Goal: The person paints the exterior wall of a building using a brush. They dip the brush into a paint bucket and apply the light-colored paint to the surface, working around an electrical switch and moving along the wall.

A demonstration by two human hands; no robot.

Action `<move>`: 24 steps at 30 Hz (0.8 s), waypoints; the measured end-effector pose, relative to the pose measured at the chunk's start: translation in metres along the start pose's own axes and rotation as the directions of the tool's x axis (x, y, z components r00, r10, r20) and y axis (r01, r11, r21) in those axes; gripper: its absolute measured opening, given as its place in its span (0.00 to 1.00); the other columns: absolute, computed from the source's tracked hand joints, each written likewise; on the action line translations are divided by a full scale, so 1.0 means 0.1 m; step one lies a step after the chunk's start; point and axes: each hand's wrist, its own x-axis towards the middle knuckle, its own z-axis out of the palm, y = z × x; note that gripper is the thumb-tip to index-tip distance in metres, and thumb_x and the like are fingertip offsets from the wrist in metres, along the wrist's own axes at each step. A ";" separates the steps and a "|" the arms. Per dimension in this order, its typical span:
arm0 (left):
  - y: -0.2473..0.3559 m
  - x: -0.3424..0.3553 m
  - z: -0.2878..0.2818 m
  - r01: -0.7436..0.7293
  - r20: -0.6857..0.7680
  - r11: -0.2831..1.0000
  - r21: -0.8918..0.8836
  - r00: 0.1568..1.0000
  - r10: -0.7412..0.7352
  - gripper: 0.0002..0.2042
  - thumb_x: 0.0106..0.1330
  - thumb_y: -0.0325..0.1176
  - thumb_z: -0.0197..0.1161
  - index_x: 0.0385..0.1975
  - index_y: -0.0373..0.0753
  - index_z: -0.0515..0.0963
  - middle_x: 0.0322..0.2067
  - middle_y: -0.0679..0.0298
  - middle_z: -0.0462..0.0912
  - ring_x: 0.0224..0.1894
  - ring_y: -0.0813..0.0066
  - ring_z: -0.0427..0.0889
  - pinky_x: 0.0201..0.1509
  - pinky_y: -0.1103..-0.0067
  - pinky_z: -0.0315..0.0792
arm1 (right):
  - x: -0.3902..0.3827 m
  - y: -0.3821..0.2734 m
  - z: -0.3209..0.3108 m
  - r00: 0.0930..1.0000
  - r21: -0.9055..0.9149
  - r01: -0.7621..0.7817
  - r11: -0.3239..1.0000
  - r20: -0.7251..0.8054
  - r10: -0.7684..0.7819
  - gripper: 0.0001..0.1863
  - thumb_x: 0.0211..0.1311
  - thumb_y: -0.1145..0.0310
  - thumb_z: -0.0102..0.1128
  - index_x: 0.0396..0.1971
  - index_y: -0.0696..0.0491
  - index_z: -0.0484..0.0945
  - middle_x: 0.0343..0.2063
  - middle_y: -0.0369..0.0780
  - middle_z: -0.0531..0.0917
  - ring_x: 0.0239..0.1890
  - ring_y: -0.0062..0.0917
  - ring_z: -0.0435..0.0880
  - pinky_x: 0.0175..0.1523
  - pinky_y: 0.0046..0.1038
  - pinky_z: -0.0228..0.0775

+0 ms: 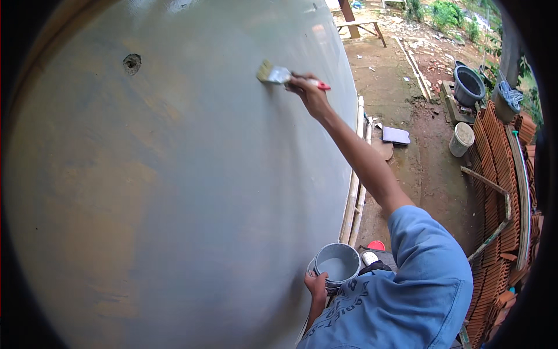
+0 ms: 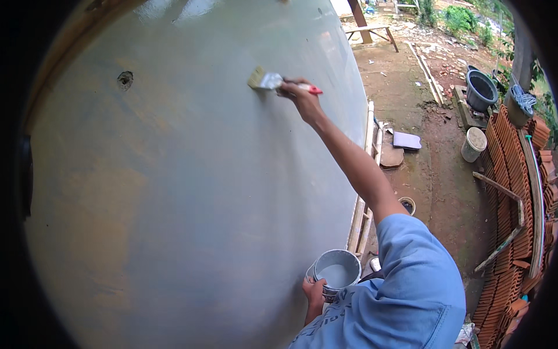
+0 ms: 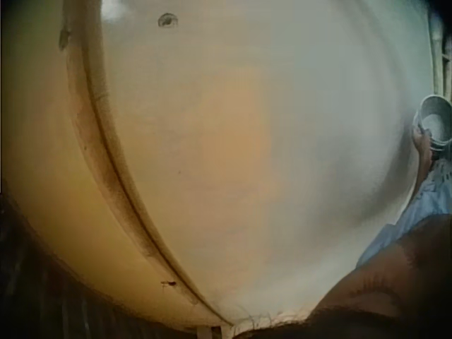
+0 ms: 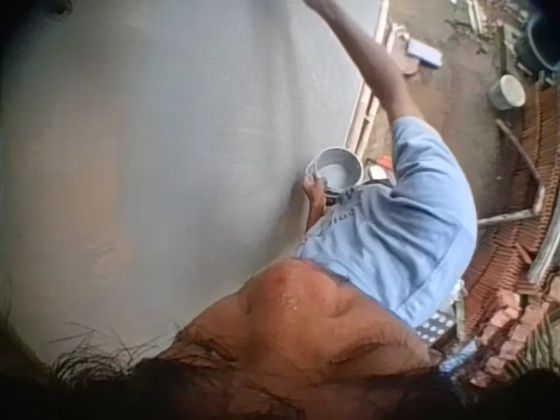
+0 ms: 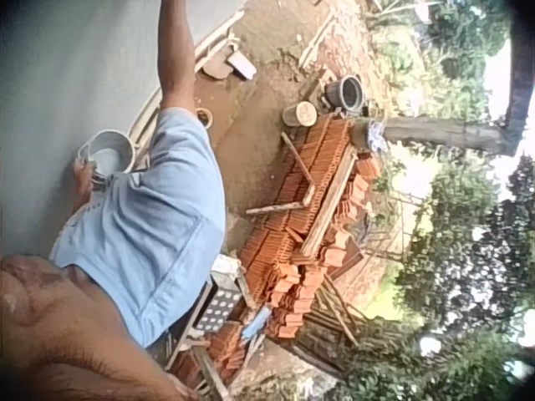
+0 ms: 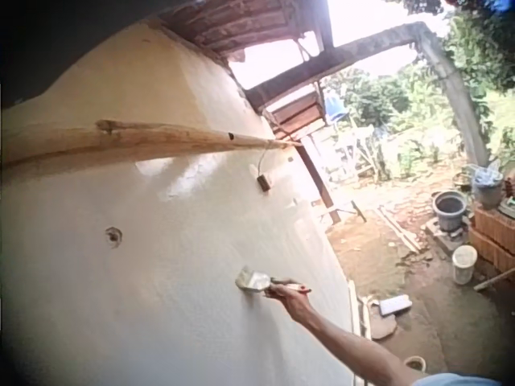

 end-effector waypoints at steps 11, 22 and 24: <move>0.14 0.05 0.07 -0.001 0.030 1.000 0.016 1.000 0.000 0.20 0.38 0.17 0.66 0.24 0.42 0.60 0.23 0.73 0.60 0.20 0.83 0.62 0.19 0.80 0.57 | -1.02 0.30 -1.66 0.959 -0.706 -0.284 0.649 -0.207 0.194 0.04 0.50 0.80 0.62 0.20 0.62 0.77 0.20 0.39 0.82 0.24 0.21 0.84 0.32 0.24 0.81; -0.03 0.06 0.11 -0.033 -0.028 0.996 -0.085 0.999 0.031 0.21 0.38 0.15 0.65 0.25 0.43 0.60 0.24 0.69 0.64 0.21 0.79 0.68 0.18 0.78 0.62 | 0.94 -1.07 1.40 0.901 -0.101 0.292 0.951 0.362 -0.239 0.06 0.61 0.80 0.62 0.36 0.66 0.78 0.38 0.51 0.84 0.41 0.37 0.87 0.51 0.34 0.83; -0.10 0.09 0.10 -0.053 -0.037 0.996 -0.077 0.998 0.050 0.22 0.37 0.15 0.65 0.25 0.43 0.60 0.25 0.69 0.64 0.21 0.79 0.68 0.18 0.78 0.62 | 0.88 -0.76 1.16 0.940 -0.087 0.210 0.974 0.293 -0.177 0.08 0.61 0.79 0.62 0.39 0.65 0.77 0.40 0.51 0.84 0.42 0.37 0.87 0.53 0.35 0.82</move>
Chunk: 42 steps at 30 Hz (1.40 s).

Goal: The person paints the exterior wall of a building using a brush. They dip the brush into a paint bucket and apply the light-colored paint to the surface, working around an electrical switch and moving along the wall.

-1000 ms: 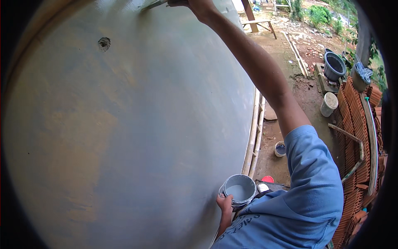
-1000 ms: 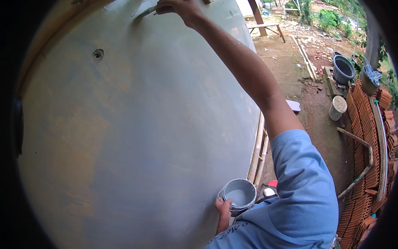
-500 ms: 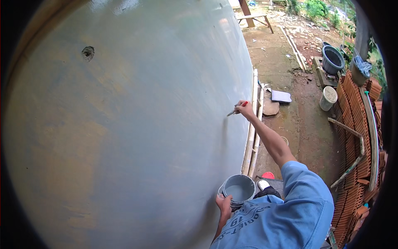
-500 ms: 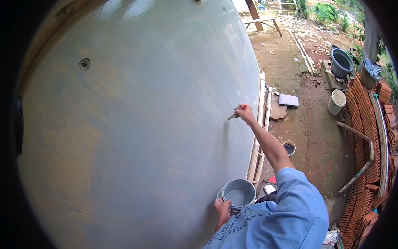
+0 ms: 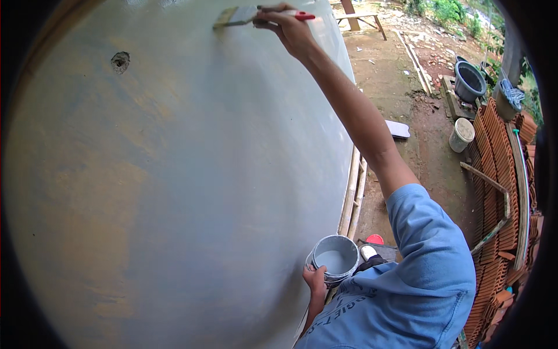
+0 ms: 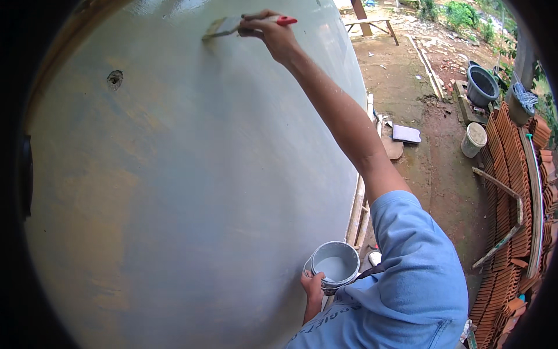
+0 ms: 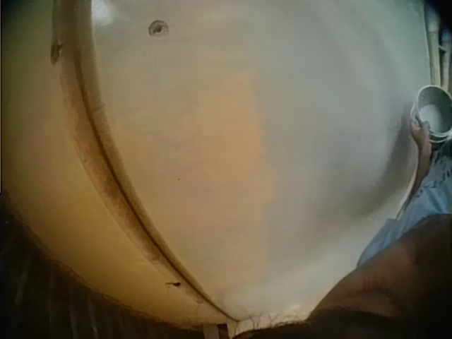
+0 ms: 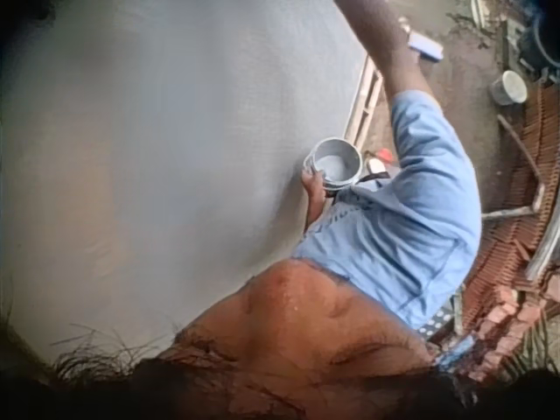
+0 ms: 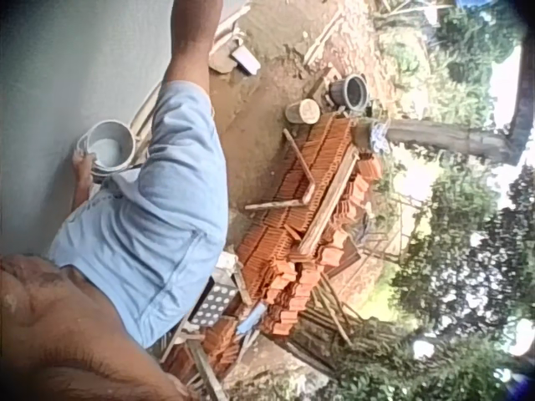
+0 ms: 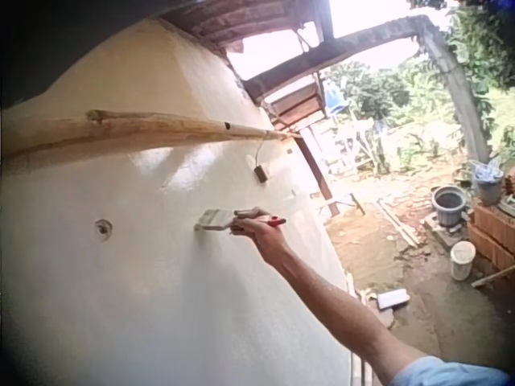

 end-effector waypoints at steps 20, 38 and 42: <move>0.27 0.04 0.01 -0.016 0.131 0.996 0.085 0.991 0.004 0.16 0.42 0.14 0.62 0.26 0.38 0.63 0.24 0.73 0.63 0.24 0.86 0.65 0.25 0.83 0.59 | -4.73 -0.77 -1.81 0.635 -0.526 -0.771 0.358 -0.595 0.493 0.12 0.61 0.72 0.62 0.44 0.54 0.75 0.32 0.38 0.81 0.29 0.19 0.81 0.35 0.23 0.76; 0.61 0.04 0.33 -0.232 0.219 0.954 0.188 0.957 0.190 0.14 0.43 0.18 0.60 0.24 0.33 0.61 0.23 0.67 0.65 0.25 0.86 0.63 0.24 0.81 0.60 | -5.63 -0.93 -0.11 0.575 -0.788 -0.608 -0.098 -0.522 0.630 0.12 0.56 0.64 0.64 0.27 0.59 0.84 0.19 0.49 0.82 0.21 0.36 0.83 0.34 0.35 0.75; 0.57 0.10 0.30 -0.228 0.245 0.938 0.263 0.956 0.163 0.15 0.43 0.17 0.59 0.23 0.37 0.58 0.22 0.70 0.61 0.23 0.86 0.58 0.22 0.81 0.54 | -5.65 -0.80 -0.12 0.538 -0.749 -0.656 -0.089 -0.548 0.641 0.13 0.55 0.64 0.64 0.24 0.59 0.84 0.18 0.52 0.80 0.22 0.43 0.81 0.33 0.37 0.75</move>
